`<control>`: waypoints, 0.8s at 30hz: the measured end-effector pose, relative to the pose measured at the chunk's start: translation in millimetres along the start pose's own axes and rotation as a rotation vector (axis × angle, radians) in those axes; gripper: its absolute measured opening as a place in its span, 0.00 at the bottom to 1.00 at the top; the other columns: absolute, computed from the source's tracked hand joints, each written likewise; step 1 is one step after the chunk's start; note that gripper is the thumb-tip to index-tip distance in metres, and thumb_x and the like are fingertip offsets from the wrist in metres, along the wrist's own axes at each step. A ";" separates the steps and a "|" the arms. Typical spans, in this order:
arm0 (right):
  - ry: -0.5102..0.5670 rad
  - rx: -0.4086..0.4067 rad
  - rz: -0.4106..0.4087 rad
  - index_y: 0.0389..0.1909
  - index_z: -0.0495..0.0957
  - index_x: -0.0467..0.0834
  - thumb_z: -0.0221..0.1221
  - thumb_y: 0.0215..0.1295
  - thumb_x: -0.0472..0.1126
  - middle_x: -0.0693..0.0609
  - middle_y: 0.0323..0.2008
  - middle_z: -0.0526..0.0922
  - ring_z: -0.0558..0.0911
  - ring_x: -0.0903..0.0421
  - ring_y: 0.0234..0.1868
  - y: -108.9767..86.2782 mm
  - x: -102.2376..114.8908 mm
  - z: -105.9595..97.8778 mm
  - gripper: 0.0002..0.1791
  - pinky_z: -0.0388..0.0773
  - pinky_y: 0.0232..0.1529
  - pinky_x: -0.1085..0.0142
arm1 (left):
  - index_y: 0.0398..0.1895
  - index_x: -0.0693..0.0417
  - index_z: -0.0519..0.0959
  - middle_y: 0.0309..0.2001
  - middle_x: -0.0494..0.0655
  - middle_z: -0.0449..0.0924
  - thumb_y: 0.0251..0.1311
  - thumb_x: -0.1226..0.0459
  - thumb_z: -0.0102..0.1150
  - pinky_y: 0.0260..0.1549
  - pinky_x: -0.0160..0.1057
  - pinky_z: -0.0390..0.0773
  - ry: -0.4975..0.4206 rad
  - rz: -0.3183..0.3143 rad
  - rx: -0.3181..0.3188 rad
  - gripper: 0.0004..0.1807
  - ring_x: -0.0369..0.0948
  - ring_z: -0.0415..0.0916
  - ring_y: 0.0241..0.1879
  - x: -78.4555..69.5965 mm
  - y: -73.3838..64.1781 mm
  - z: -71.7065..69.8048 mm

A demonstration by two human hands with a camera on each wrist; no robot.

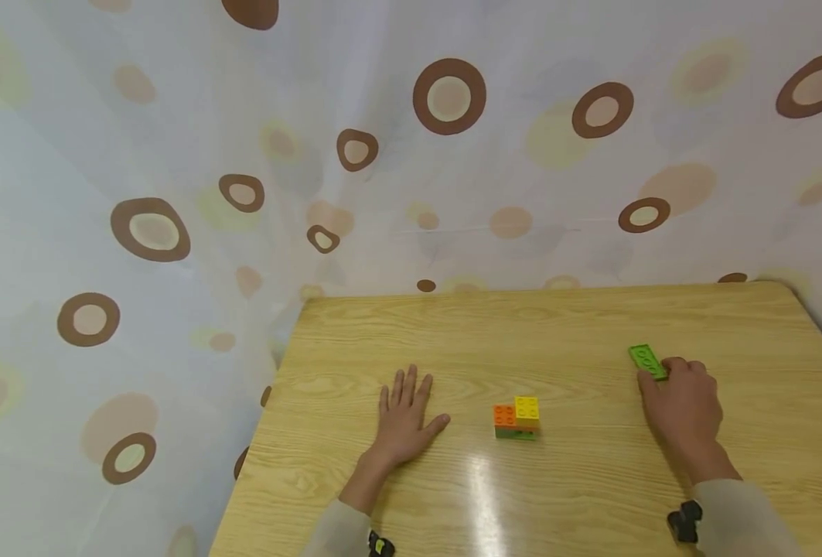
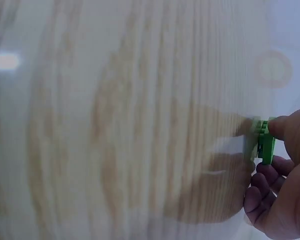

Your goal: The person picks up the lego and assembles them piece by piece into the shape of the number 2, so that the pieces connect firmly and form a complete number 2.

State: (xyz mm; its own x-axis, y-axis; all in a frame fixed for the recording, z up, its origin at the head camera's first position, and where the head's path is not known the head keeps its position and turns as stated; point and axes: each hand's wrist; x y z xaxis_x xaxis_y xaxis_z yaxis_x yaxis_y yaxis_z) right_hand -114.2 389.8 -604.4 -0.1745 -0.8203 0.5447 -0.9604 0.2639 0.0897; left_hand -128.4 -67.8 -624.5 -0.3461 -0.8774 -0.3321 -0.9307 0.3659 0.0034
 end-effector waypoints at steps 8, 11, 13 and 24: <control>0.088 -0.058 -0.146 0.56 0.72 0.34 0.60 0.66 0.38 0.32 0.47 0.69 0.75 0.40 0.35 -14.6 2.8 1.7 0.20 0.67 0.21 0.61 | 0.80 0.47 0.48 0.80 0.55 0.34 0.70 0.35 0.41 0.70 0.65 0.37 0.009 -0.003 -0.003 0.44 0.55 0.30 0.78 -1.3 -0.2 -2.0; 0.106 -0.038 -0.193 0.54 0.74 0.37 0.60 0.67 0.36 0.35 0.49 0.69 0.76 0.44 0.35 -23.9 5.7 0.3 0.16 0.67 0.22 0.65 | 0.80 0.48 0.48 0.80 0.55 0.35 0.69 0.35 0.41 0.70 0.66 0.38 0.002 0.004 -0.009 0.44 0.56 0.31 0.78 -1.7 -0.1 -1.4; 0.106 -0.009 -0.205 0.52 0.75 0.39 0.61 0.67 0.39 0.37 0.50 0.69 0.76 0.46 0.36 -31.2 8.4 -1.2 0.15 0.68 0.23 0.66 | 0.80 0.48 0.49 0.80 0.55 0.35 0.69 0.35 0.41 0.70 0.66 0.38 -0.003 0.011 -0.013 0.44 0.56 0.31 0.78 -2.0 -0.3 -0.7; 0.151 0.080 -0.221 0.55 0.77 0.43 0.59 0.70 0.53 0.42 0.56 0.68 0.74 0.40 0.49 -46.6 19.2 -6.0 0.21 0.73 0.34 0.48 | 0.80 0.47 0.48 0.80 0.54 0.34 0.69 0.34 0.40 0.70 0.65 0.38 0.008 0.001 -0.008 0.44 0.55 0.30 0.78 -0.5 -0.8 1.3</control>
Point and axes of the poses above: each hand's wrist, its own y-axis towards the middle knuckle, its own z-axis out of the palm, x = y × z
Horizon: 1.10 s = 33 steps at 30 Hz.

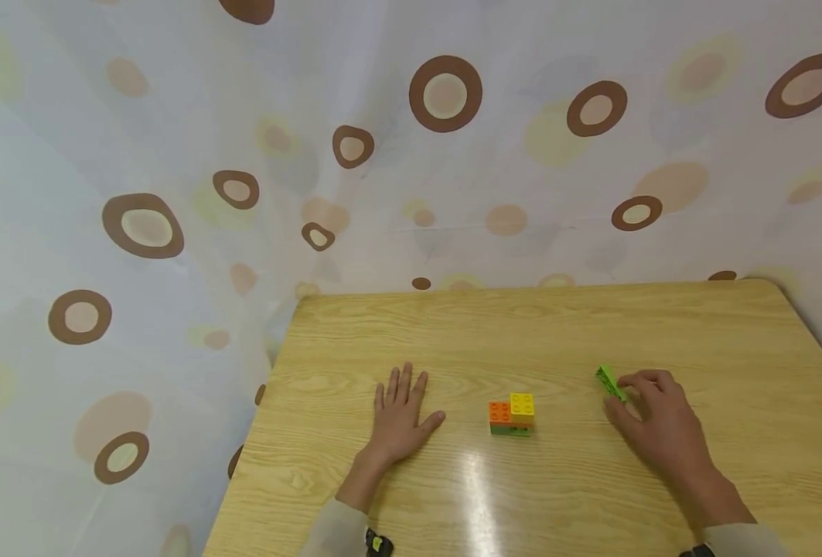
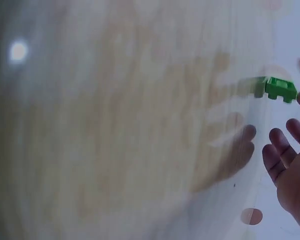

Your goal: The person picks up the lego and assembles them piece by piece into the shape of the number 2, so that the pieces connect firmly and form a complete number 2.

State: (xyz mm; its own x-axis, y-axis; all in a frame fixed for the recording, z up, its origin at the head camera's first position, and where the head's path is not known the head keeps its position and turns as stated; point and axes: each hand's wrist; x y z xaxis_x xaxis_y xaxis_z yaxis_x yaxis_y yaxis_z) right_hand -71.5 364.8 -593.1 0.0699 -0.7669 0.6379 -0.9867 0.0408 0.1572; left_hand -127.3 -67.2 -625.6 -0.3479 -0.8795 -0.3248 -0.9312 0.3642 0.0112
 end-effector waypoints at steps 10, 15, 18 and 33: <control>-0.034 -0.099 0.126 0.56 0.74 0.29 0.52 0.75 0.55 0.27 0.51 0.70 0.66 0.26 0.50 14.8 -10.7 8.1 0.31 0.56 0.44 0.32 | 0.80 0.48 0.49 0.80 0.55 0.35 0.69 0.35 0.41 0.70 0.66 0.37 -0.019 0.003 -0.015 0.44 0.56 0.31 0.78 1.5 0.2 3.8; -0.141 -0.109 0.122 0.55 0.76 0.31 0.61 0.66 0.58 0.27 0.49 0.72 0.68 0.27 0.44 16.7 -13.3 14.8 0.33 0.60 0.36 0.38 | 0.80 0.48 0.49 0.80 0.55 0.35 0.69 0.36 0.41 0.70 0.66 0.37 -0.016 0.000 -0.006 0.44 0.56 0.30 0.78 -0.5 -0.9 0.3; -0.126 -0.136 0.093 0.54 0.75 0.32 0.63 0.65 0.49 0.28 0.48 0.73 0.69 0.29 0.43 15.9 -12.3 14.8 0.27 0.60 0.35 0.39 | 0.80 0.48 0.49 0.80 0.55 0.35 0.70 0.36 0.41 0.70 0.66 0.37 -0.021 -0.003 -0.006 0.44 0.56 0.31 0.78 -1.4 -0.8 -1.1; -0.043 -0.055 -0.242 0.36 0.79 0.53 0.74 0.54 0.40 0.52 0.47 0.75 0.72 0.56 0.45 -4.9 9.3 15.6 0.13 0.67 0.40 0.74 | 0.80 0.48 0.50 0.80 0.55 0.36 0.70 0.36 0.41 0.70 0.66 0.39 -0.012 0.004 -0.022 0.43 0.56 0.32 0.78 -1.7 -0.3 -0.1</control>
Point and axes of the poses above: each hand's wrist, its own y-axis towards the middle knuckle, its own z-axis out of the palm, x = y × z
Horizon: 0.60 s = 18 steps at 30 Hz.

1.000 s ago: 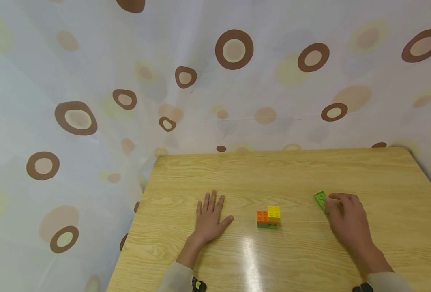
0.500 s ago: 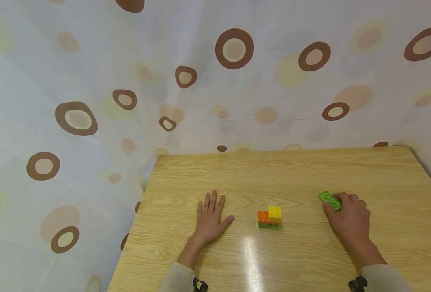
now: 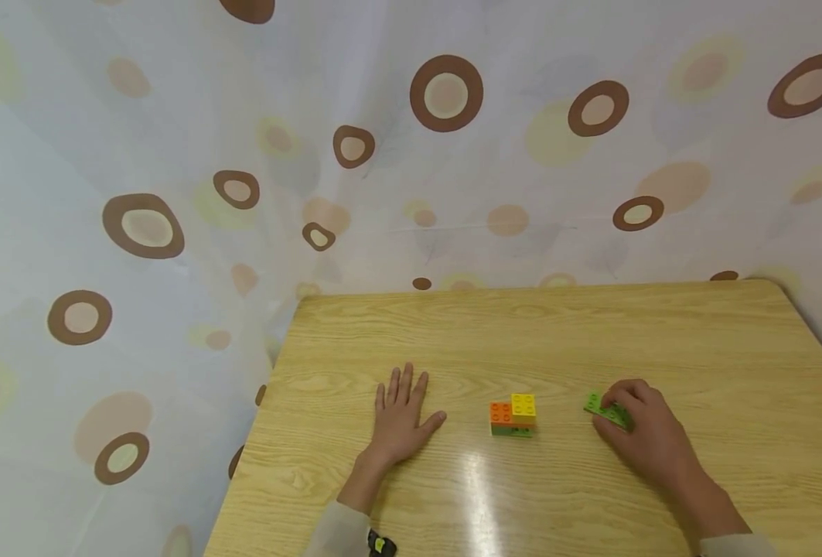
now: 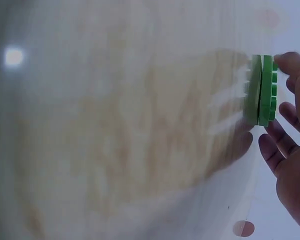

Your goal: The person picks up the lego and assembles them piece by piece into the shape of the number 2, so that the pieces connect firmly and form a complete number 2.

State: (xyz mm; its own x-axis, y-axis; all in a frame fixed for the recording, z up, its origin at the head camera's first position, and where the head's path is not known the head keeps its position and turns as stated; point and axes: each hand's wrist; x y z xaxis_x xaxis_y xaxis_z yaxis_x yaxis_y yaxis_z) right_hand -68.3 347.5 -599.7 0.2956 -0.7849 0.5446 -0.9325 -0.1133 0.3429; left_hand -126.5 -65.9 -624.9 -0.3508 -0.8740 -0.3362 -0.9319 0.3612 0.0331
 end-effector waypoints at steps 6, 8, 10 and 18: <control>-0.006 0.071 0.084 0.52 0.78 0.42 0.70 0.59 0.52 0.42 0.53 0.75 0.72 0.40 0.53 1.3 1.0 -1.3 0.26 0.65 0.49 0.42 | 0.80 0.48 0.50 0.80 0.56 0.36 0.70 0.36 0.42 0.70 0.66 0.39 0.004 -0.002 -0.002 0.43 0.56 0.33 0.77 -1.7 -1.1 -3.6; 0.002 0.093 0.126 0.62 0.73 0.39 0.69 0.60 0.56 0.37 0.57 0.73 0.69 0.34 0.57 2.9 -0.9 -2.6 0.36 0.59 0.52 0.34 | 0.79 0.49 0.51 0.79 0.56 0.37 0.70 0.37 0.42 0.70 0.66 0.40 0.002 0.001 -0.004 0.43 0.57 0.33 0.77 -1.8 -1.0 -3.6; 0.001 0.100 0.146 0.68 0.67 0.39 0.69 0.59 0.58 0.34 0.61 0.71 0.65 0.31 0.62 4.9 -3.5 -2.8 0.42 0.50 0.56 0.29 | 0.79 0.49 0.51 0.79 0.56 0.37 0.70 0.36 0.42 0.69 0.66 0.40 0.002 0.001 -0.006 0.43 0.57 0.33 0.77 -1.3 -1.2 -2.3; 0.032 0.135 0.062 0.68 0.69 0.35 0.69 0.59 0.54 0.31 0.70 0.61 0.49 0.35 0.76 7.2 -13.7 1.4 0.41 0.25 0.70 0.36 | 0.80 0.47 0.49 0.80 0.54 0.35 0.70 0.35 0.39 0.70 0.65 0.39 0.012 -0.006 0.009 0.43 0.55 0.32 0.78 0.2 -0.5 -1.0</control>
Point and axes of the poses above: each hand's wrist, its own y-axis towards the middle knuckle, its own z-axis out of the palm, x = y × z
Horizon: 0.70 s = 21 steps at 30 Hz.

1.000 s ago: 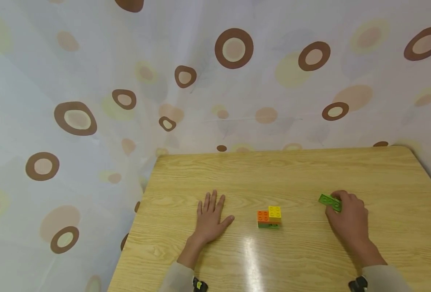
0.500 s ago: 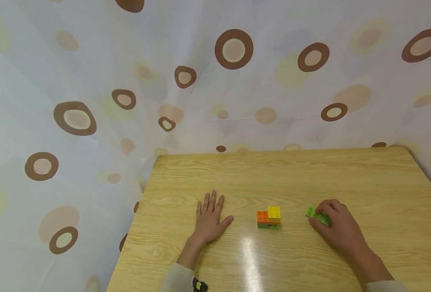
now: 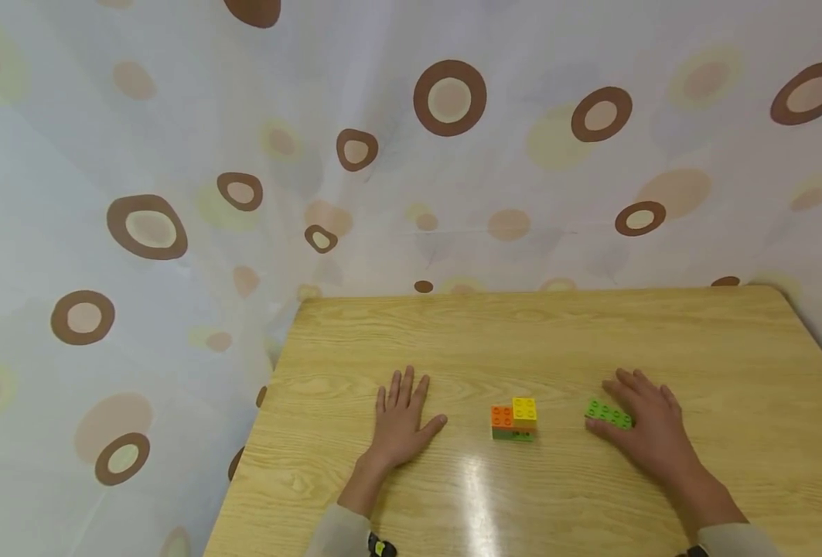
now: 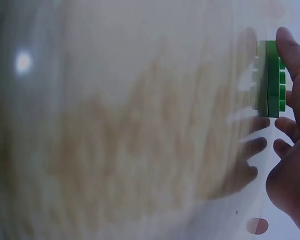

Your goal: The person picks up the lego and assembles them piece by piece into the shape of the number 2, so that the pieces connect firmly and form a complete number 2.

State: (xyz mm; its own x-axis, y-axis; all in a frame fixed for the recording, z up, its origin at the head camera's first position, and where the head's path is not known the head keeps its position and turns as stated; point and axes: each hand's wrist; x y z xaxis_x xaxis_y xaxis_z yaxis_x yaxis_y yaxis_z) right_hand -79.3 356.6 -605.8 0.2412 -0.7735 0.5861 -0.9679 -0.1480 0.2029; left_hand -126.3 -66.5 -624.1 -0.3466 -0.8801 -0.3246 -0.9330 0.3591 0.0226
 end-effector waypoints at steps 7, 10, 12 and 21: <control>0.024 -0.011 -0.022 0.57 0.79 0.39 0.69 0.61 0.49 0.30 0.68 0.65 0.53 0.33 0.74 -1.4 -2.6 1.4 0.27 0.27 0.70 0.36 | 0.80 0.48 0.49 0.80 0.55 0.36 0.70 0.36 0.41 0.70 0.65 0.39 -0.004 0.002 -0.006 0.43 0.56 0.32 0.78 -1.8 -0.6 -1.8; 0.026 -0.033 -0.035 0.54 0.81 0.40 0.70 0.60 0.47 0.30 0.66 0.68 0.56 0.31 0.72 -1.3 -1.6 0.8 0.23 0.29 0.71 0.37 | 0.80 0.48 0.49 0.80 0.55 0.36 0.70 0.36 0.41 0.70 0.65 0.38 -0.020 0.003 0.000 0.43 0.55 0.31 0.78 -2.2 -0.3 -2.5; 0.024 -0.042 -0.048 0.52 0.81 0.40 0.70 0.60 0.45 0.30 0.64 0.70 0.57 0.29 0.71 -0.7 -0.3 0.7 0.22 0.30 0.71 0.37 | 0.80 0.48 0.49 0.80 0.55 0.36 0.70 0.36 0.41 0.70 0.66 0.37 -0.036 0.004 0.007 0.43 0.56 0.31 0.78 -2.0 0.3 -3.3; -0.015 -0.158 -0.137 0.50 0.84 0.41 0.73 0.54 0.38 0.47 0.45 0.81 0.77 0.48 0.47 18.9 26.9 -8.7 0.21 0.70 0.49 0.54 | 0.79 0.40 0.53 0.78 0.40 0.51 0.55 0.32 0.60 0.67 0.68 0.26 -0.401 0.120 0.042 0.52 0.49 0.40 0.78 -17.8 13.1 -20.1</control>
State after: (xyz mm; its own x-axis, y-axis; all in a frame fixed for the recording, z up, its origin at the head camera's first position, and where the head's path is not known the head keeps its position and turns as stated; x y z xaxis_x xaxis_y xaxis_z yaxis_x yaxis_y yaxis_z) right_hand -90.5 338.3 -579.3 0.3675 -0.7620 0.5332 -0.9030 -0.1550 0.4008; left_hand -134.3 -52.4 -599.0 -0.3797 -0.6437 -0.6645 -0.8806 0.4715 0.0465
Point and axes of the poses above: each hand's wrist, its own y-axis towards the middle knuckle, its own z-axis out of the palm, x = y × z
